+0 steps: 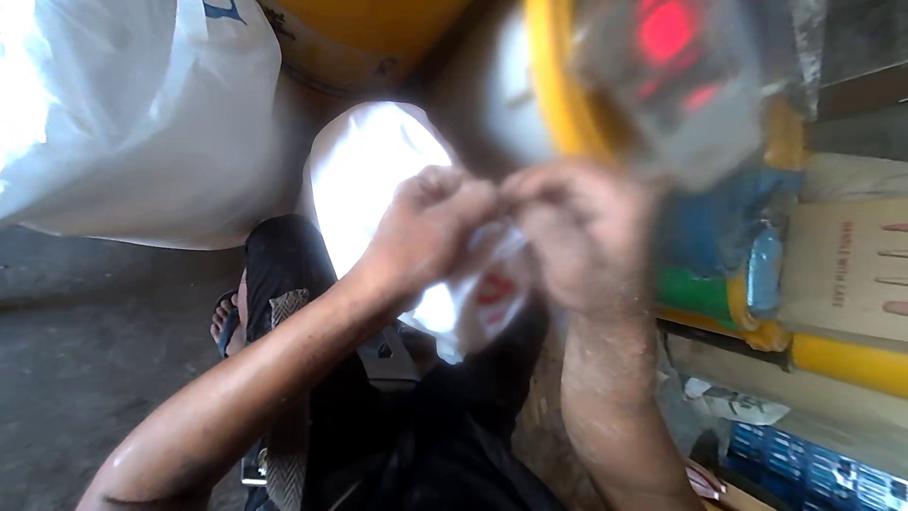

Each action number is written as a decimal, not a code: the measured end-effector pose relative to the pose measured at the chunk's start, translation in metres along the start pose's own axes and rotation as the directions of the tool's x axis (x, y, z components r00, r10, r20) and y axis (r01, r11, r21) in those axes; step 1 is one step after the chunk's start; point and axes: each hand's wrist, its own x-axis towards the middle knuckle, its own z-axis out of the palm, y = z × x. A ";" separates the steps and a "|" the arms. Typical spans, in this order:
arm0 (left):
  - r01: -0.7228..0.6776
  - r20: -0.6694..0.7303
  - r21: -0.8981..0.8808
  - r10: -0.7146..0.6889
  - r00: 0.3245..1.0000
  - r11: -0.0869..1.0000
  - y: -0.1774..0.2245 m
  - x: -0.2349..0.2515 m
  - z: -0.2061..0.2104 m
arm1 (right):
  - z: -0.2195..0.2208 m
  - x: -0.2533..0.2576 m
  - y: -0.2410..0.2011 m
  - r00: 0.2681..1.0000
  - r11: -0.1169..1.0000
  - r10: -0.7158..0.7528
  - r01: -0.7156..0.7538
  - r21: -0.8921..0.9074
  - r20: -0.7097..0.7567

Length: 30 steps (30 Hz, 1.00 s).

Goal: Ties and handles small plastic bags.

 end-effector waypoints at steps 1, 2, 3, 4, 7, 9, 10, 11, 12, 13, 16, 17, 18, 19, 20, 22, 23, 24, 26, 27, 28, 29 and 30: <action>0.004 0.007 -0.007 -0.004 1.000 1.000 -0.001 0.002 0.000 | -0.003 0.000 0.000 1.000 1.000 0.005 -0.006 0.029 0.022; -0.003 0.016 -0.011 0.003 1.000 1.000 -0.002 0.003 -0.001 | -0.007 -0.001 -0.001 0.999 0.999 0.015 -0.018 0.046 0.051; -0.007 0.021 -0.009 0.007 1.000 1.000 -0.002 0.003 -0.001 | -0.010 -0.001 -0.002 0.997 0.998 0.030 -0.034 0.054 0.077; -0.004 0.025 -0.002 0.004 1.000 1.000 -0.002 0.004 -0.001 | -0.011 -0.001 -0.004 0.995 0.997 0.047 -0.052 0.051 0.092; 0.011 0.014 0.009 -0.011 1.000 1.000 -0.002 0.003 0.000 | -0.010 0.000 -0.006 0.993 0.997 0.074 -0.074 0.001 0.093; -0.002 0.014 0.005 0.002 1.000 1.000 -0.003 0.002 0.000 | -0.009 0.001 -0.006 0.994 0.997 0.074 -0.074 -0.009 0.080; -0.014 0.014 0.004 0.014 1.000 1.000 -0.003 0.002 0.000 | -0.008 0.001 -0.005 0.994 0.997 0.081 -0.081 -0.002 0.074; -0.019 0.007 0.010 0.019 1.000 1.000 -0.003 0.001 0.000 | -0.007 0.001 -0.004 0.994 0.996 0.090 -0.092 0.021 0.069; -0.013 0.003 0.016 0.013 1.000 1.000 -0.002 0.000 0.000 | -0.007 0.000 -0.003 0.993 0.993 0.101 -0.104 0.056 0.068; -0.010 0.001 0.020 0.010 1.000 1.000 -0.001 0.000 0.000 | -0.007 -0.001 -0.002 0.990 0.987 0.119 -0.125 0.096 0.070; 0.017 0.011 0.004 -0.017 1.000 1.000 -0.002 0.003 -0.001 | -0.007 -0.003 0.001 0.981 0.955 0.170 -0.187 0.231 0.092; 0.021 0.013 -0.005 -0.021 1.000 1.000 -0.002 0.004 -0.002 | -0.007 -0.003 0.002 0.979 0.944 0.179 -0.200 0.263 0.100; 0.021 0.017 -0.019 -0.020 1.000 1.000 -0.003 0.004 -0.002 | -0.007 -0.003 0.003 0.977 0.938 0.185 -0.207 0.279 0.102; 0.021 0.022 -0.035 -0.020 1.000 0.999 -0.003 0.004 -0.002 | -0.007 -0.003 0.004 0.976 0.932 0.190 -0.213 0.294 0.102; 0.017 0.024 -0.052 -0.016 1.000 0.999 -0.003 0.004 -0.002 | -0.006 -0.003 0.005 0.975 0.922 0.197 -0.221 0.317 0.105; -0.008 0.013 -0.092 0.009 1.000 0.996 -0.003 0.002 -0.003 | -0.005 -0.002 0.005 0.966 0.880 0.232 -0.258 0.397 0.115; -0.035 0.000 -0.092 0.035 0.999 0.995 -0.004 -0.001 -0.004 | -0.004 -0.002 0.005 0.960 0.850 0.251 -0.280 0.446 0.125; -0.074 -0.020 -0.063 0.073 0.997 0.995 -0.006 -0.004 -0.004 | -0.003 -0.001 0.005 0.955 0.818 0.264 -0.297 0.493 0.137; -0.172 -0.036 0.048 0.174 0.984 0.984 -0.013 -0.008 -0.007 | 0.000 -0.001 0.006 0.944 0.754 0.286 -0.327 0.569 0.164; -0.218 -0.038 0.118 0.224 0.974 0.969 -0.016 -0.010 -0.008 | 0.001 -0.002 0.007 0.937 0.728 0.299 -0.346 0.592 0.180; -0.253 -0.044 0.172 0.264 0.964 0.952 -0.019 -0.012 -0.008 | 0.001 -0.003 0.007 0.933 0.707 0.307 -0.356 0.611 0.188; -0.286 -0.051 0.211 0.303 0.952 0.935 -0.022 -0.012 -0.007 | 0.002 -0.003 0.007 0.930 0.694 0.312 -0.362 0.622 0.193; -0.311 -0.058 0.252 0.335 0.941 0.916 -0.024 -0.012 -0.006 | 0.002 -0.004 0.007 0.930 0.688 0.311 -0.362 0.629 0.195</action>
